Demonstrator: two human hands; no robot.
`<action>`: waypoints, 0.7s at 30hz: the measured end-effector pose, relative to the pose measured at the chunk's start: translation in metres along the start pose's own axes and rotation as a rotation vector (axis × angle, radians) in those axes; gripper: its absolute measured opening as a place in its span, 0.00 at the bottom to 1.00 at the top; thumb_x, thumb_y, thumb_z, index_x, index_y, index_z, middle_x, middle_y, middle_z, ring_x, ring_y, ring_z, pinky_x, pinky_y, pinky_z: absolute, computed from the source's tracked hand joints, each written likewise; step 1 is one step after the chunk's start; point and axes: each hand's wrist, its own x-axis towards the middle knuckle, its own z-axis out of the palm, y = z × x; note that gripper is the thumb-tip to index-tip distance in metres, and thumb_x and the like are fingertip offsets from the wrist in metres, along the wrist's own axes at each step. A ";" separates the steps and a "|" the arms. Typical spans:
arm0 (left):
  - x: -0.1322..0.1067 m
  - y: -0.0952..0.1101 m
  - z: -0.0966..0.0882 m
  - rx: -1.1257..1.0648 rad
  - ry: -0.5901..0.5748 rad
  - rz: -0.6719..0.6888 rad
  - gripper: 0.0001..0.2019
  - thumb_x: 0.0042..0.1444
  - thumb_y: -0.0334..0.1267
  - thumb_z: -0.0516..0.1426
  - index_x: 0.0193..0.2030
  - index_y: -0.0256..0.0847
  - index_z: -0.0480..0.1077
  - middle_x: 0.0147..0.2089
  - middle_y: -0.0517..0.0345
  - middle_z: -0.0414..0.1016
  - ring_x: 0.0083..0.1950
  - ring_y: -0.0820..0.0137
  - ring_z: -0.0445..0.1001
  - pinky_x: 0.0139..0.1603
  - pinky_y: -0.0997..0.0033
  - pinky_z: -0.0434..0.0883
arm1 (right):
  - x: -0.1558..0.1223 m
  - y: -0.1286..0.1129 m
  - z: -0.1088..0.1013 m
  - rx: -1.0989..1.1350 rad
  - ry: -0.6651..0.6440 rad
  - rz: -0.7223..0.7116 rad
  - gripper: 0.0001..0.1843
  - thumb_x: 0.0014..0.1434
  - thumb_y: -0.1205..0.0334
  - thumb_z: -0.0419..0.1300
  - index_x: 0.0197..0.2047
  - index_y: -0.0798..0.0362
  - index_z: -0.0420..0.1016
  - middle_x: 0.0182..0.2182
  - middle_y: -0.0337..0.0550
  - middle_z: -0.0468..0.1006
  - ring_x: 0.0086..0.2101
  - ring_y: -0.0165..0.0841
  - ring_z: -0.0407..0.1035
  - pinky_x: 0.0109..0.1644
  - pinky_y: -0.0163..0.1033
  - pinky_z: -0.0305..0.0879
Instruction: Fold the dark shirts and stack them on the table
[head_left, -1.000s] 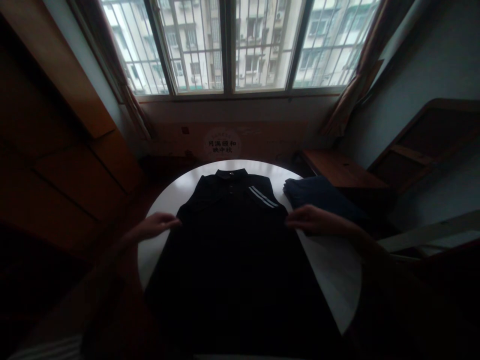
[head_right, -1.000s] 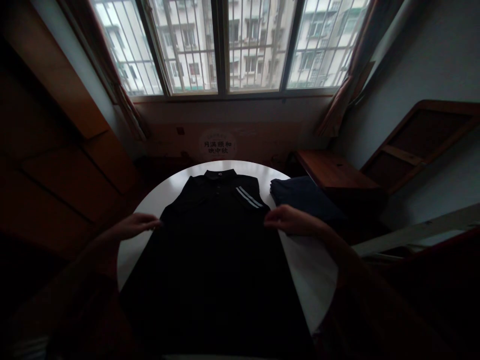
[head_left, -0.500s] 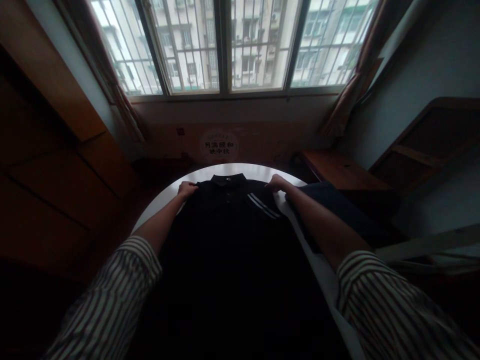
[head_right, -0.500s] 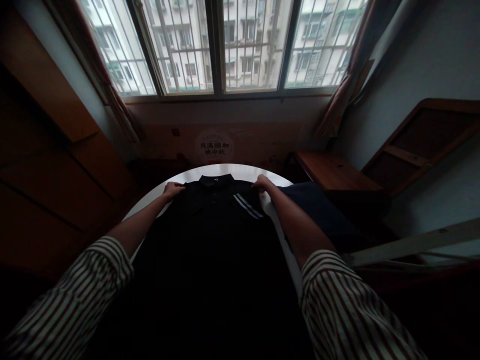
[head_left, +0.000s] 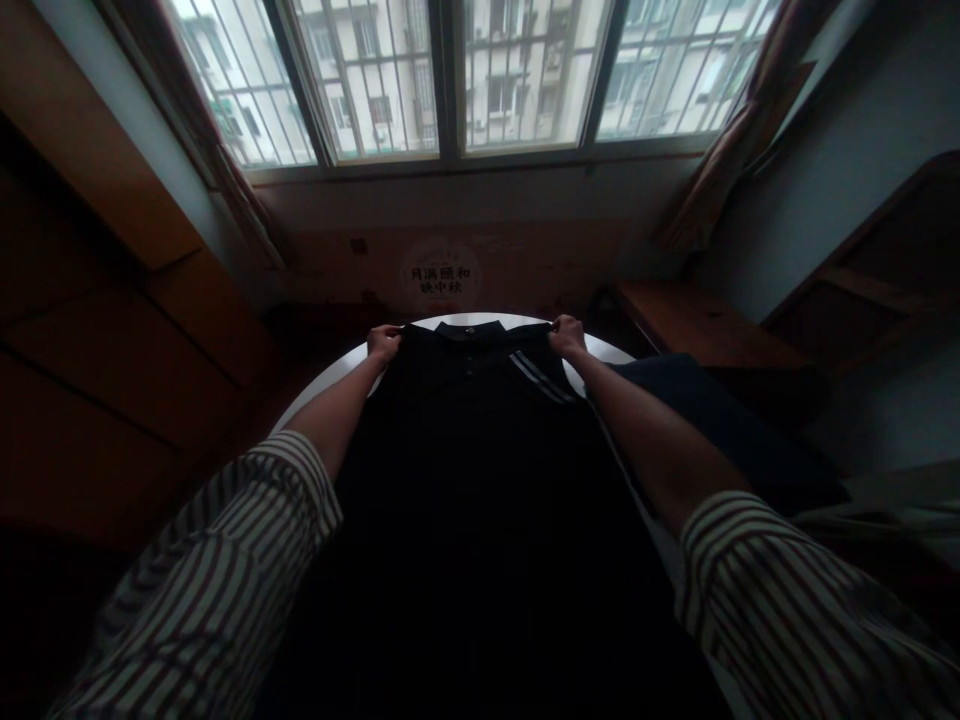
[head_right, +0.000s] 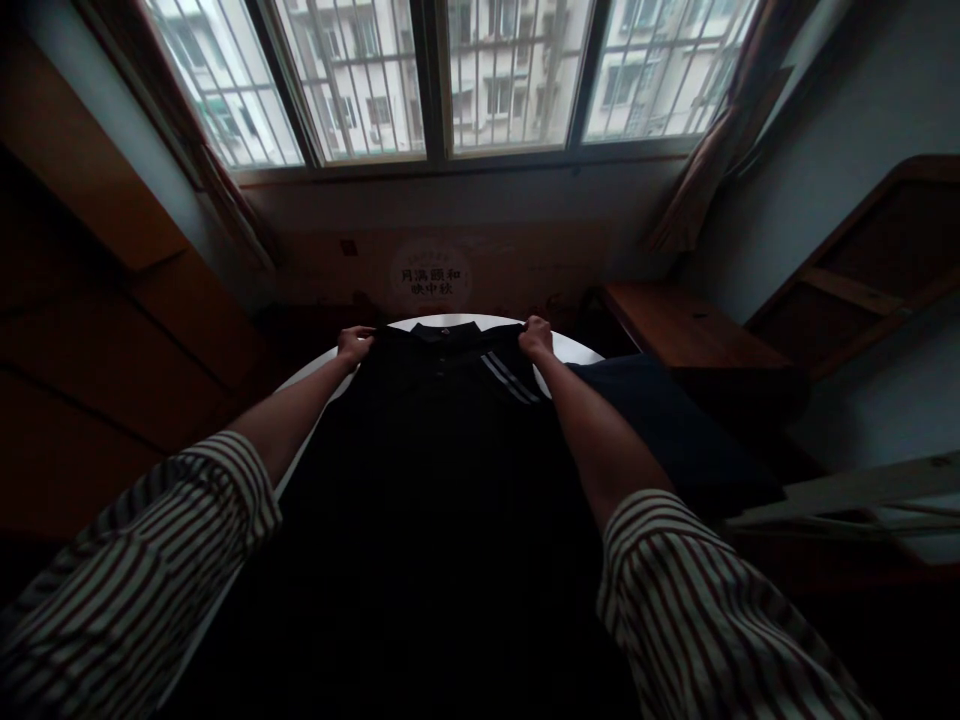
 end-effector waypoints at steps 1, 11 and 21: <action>0.002 0.002 0.002 0.016 -0.008 0.002 0.18 0.57 0.35 0.59 0.54 0.31 0.76 0.49 0.44 0.80 0.49 0.63 0.78 0.49 0.72 0.71 | 0.000 -0.001 0.001 -0.021 0.014 0.000 0.17 0.66 0.74 0.50 0.55 0.72 0.69 0.54 0.67 0.72 0.53 0.38 0.67 0.54 0.35 0.59; -0.063 0.011 0.013 0.318 -0.257 0.367 0.23 0.66 0.44 0.53 0.66 0.43 0.65 0.73 0.47 0.55 0.73 0.50 0.50 0.70 0.42 0.50 | -0.060 -0.039 0.029 -0.201 -0.120 -0.344 0.26 0.68 0.51 0.52 0.65 0.55 0.66 0.66 0.56 0.63 0.63 0.49 0.57 0.66 0.50 0.52; -0.181 -0.024 -0.072 0.381 -0.216 0.292 0.28 0.62 0.45 0.51 0.65 0.30 0.61 0.62 0.35 0.66 0.63 0.53 0.66 0.65 0.56 0.62 | -0.297 -0.032 0.001 -0.127 -0.526 -0.778 0.36 0.64 0.48 0.57 0.71 0.53 0.58 0.71 0.58 0.53 0.67 0.58 0.49 0.67 0.64 0.51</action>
